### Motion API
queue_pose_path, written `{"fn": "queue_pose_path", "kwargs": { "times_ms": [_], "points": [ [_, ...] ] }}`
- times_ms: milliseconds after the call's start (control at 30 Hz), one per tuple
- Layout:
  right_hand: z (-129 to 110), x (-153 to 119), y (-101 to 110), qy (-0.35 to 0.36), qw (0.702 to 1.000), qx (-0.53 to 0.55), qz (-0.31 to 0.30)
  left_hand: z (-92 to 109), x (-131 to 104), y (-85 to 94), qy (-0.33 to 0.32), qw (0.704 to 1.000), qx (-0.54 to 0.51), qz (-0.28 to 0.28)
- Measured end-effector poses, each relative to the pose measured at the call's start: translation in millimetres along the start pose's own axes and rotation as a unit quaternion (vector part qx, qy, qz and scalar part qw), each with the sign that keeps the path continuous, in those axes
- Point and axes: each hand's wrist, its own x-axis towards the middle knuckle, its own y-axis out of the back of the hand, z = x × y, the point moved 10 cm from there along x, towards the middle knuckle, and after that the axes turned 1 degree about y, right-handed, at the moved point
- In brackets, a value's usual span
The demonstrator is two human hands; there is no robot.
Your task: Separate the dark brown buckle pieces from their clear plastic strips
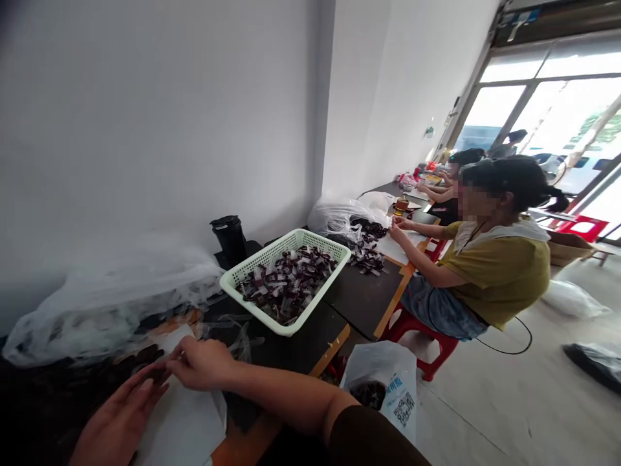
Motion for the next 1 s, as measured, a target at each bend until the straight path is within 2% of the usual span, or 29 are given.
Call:
{"fn": "queue_pose_path", "kwargs": {
  "times_ms": [133, 267, 500, 667, 833, 1000],
  "points": [
    [-6, -4, -2, 0.030, 0.998, -0.058, -0.008, 0, -6, -5.2, 0.022, 1.000, -0.012, -0.014],
    [-10, -7, -5, 0.066, 0.995, -0.075, -0.003, 6, -11, -7.1, 0.004, 1.000, -0.004, -0.013],
    [-15, -18, 1, 0.110, 0.993, -0.006, 0.034, 6, -20, -7.8, -0.050, 0.999, -0.008, -0.008],
    [-21, -23, 1, 0.166, 0.986, 0.023, 0.007, 2, -25, -10.5, -0.043, 0.997, -0.051, -0.024],
    [-22, -26, 6, 0.158, 0.987, 0.040, 0.016, -2, -28, -16.4, -0.018, 0.991, -0.123, -0.048],
    [-23, -28, 10, 0.152, 0.987, 0.040, 0.026, -1, -29, -17.4, -0.021, 0.990, -0.129, -0.051]
  ]
}}
